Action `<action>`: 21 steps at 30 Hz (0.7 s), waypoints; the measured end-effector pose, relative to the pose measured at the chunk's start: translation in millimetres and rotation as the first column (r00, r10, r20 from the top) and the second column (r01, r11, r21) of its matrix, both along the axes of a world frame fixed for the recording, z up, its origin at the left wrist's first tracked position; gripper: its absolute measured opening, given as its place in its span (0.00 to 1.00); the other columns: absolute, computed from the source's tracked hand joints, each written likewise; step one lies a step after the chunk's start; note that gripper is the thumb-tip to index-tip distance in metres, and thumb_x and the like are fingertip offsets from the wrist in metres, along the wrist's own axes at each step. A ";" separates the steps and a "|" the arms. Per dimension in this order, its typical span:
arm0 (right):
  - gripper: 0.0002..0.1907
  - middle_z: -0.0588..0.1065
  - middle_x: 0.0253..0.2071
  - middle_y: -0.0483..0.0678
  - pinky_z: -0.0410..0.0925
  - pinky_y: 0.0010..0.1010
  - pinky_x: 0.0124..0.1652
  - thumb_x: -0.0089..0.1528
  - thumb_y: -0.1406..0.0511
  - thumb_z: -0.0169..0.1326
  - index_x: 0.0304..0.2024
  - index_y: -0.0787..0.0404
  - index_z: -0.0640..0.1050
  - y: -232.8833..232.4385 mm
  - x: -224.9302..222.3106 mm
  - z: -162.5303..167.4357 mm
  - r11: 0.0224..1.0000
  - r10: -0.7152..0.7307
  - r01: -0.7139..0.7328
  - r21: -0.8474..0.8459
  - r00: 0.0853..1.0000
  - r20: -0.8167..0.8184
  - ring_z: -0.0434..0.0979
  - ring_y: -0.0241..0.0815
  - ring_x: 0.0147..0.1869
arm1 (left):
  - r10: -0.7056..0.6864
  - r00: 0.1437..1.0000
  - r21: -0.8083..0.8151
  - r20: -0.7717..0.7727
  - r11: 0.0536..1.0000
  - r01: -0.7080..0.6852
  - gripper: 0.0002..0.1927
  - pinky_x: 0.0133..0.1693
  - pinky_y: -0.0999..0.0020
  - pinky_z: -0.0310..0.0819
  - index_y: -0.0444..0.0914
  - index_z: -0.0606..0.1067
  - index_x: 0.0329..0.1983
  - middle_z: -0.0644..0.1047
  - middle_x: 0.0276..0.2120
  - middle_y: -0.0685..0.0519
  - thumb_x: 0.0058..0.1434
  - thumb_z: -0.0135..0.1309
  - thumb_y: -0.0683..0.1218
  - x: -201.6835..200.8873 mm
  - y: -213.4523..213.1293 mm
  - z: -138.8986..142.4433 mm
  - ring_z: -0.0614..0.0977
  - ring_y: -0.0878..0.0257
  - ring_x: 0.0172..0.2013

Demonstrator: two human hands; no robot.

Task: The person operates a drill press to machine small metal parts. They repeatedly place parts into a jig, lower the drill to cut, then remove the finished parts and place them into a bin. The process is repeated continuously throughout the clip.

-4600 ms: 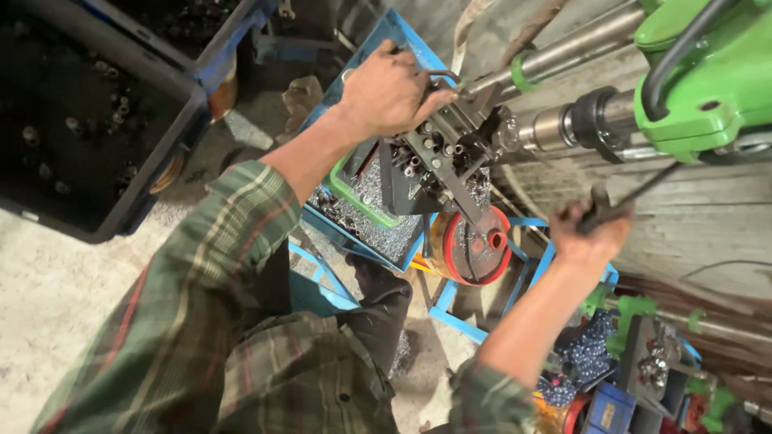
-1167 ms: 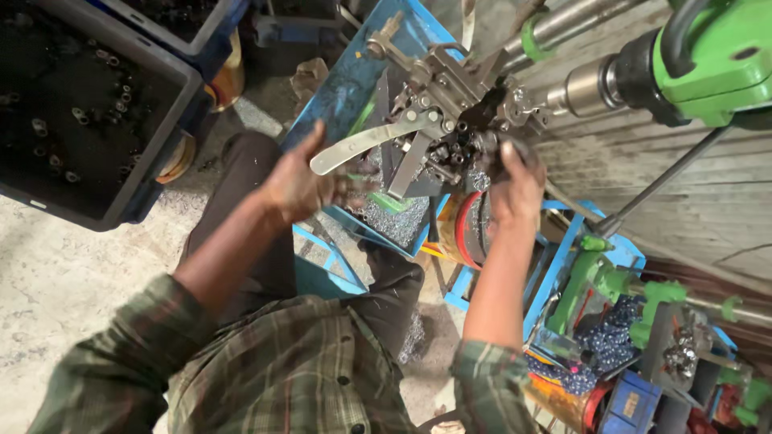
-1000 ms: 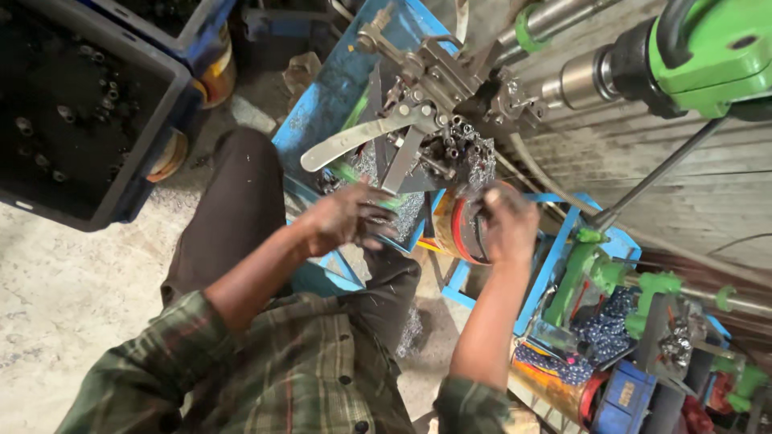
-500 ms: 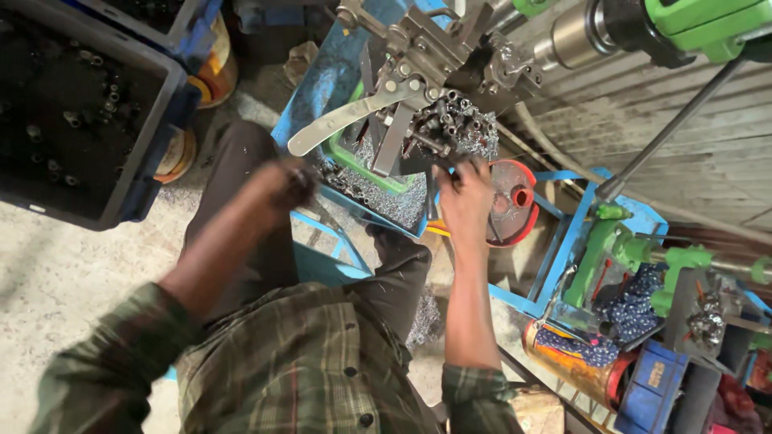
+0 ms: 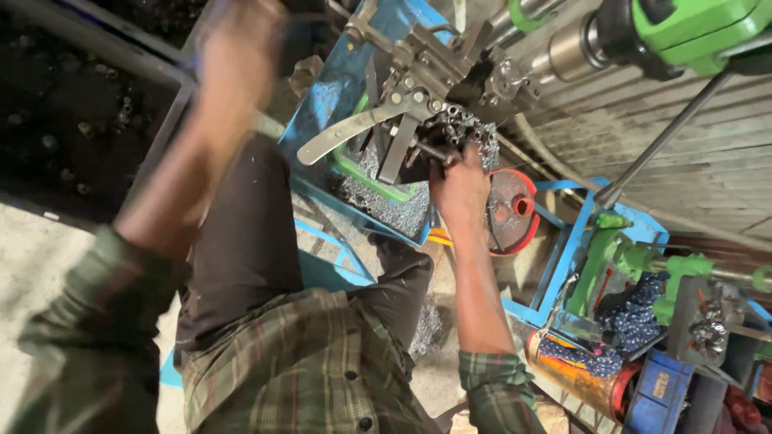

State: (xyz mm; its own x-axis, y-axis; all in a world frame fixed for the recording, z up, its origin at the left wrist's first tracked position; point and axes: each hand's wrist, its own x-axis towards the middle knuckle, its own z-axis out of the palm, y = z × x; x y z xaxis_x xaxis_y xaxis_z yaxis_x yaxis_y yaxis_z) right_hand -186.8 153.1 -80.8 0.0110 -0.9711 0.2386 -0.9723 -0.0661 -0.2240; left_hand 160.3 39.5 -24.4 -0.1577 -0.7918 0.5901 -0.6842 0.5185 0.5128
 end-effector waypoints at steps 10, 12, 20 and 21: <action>0.11 0.82 0.42 0.52 0.77 0.37 0.44 0.56 0.70 0.60 0.42 0.63 0.80 -23.7 -35.9 -2.0 0.942 -0.178 0.192 0.274 -0.407 0.896 0.85 0.48 0.43 | 0.090 0.963 0.315 0.255 0.933 -0.171 0.40 0.60 0.26 0.60 0.31 0.60 0.72 0.56 0.72 0.32 0.70 0.51 0.63 -116.2 73.0 14.1 0.56 0.33 0.71; 0.13 0.83 0.44 0.53 0.76 0.34 0.44 0.56 0.69 0.60 0.44 0.63 0.80 -39.4 -37.1 -6.0 0.964 -0.132 0.153 0.216 -0.430 0.893 0.84 0.47 0.44 | 0.092 0.981 0.375 0.172 0.915 -0.151 0.40 0.59 0.27 0.60 0.31 0.60 0.74 0.56 0.73 0.33 0.70 0.51 0.62 -115.5 69.9 15.2 0.56 0.34 0.72; 0.17 0.82 0.46 0.49 0.74 0.30 0.50 0.57 0.69 0.67 0.48 0.64 0.79 -80.0 -27.6 -14.8 0.980 -0.012 0.158 0.121 -0.559 0.829 0.82 0.43 0.49 | 0.117 0.975 0.275 0.190 0.947 -0.167 0.39 0.62 0.27 0.55 0.32 0.61 0.74 0.56 0.74 0.36 0.72 0.49 0.63 -110.0 48.1 8.1 0.55 0.36 0.73; 0.19 0.82 0.45 0.48 0.74 0.31 0.48 0.57 0.69 0.68 0.49 0.64 0.79 -78.1 -29.3 -15.1 0.976 -0.020 0.173 0.129 -0.522 0.853 0.82 0.43 0.48 | 0.117 0.968 0.230 0.223 0.958 -0.169 0.38 0.64 0.27 0.53 0.33 0.61 0.75 0.55 0.75 0.38 0.75 0.48 0.64 -106.8 38.7 6.9 0.55 0.38 0.74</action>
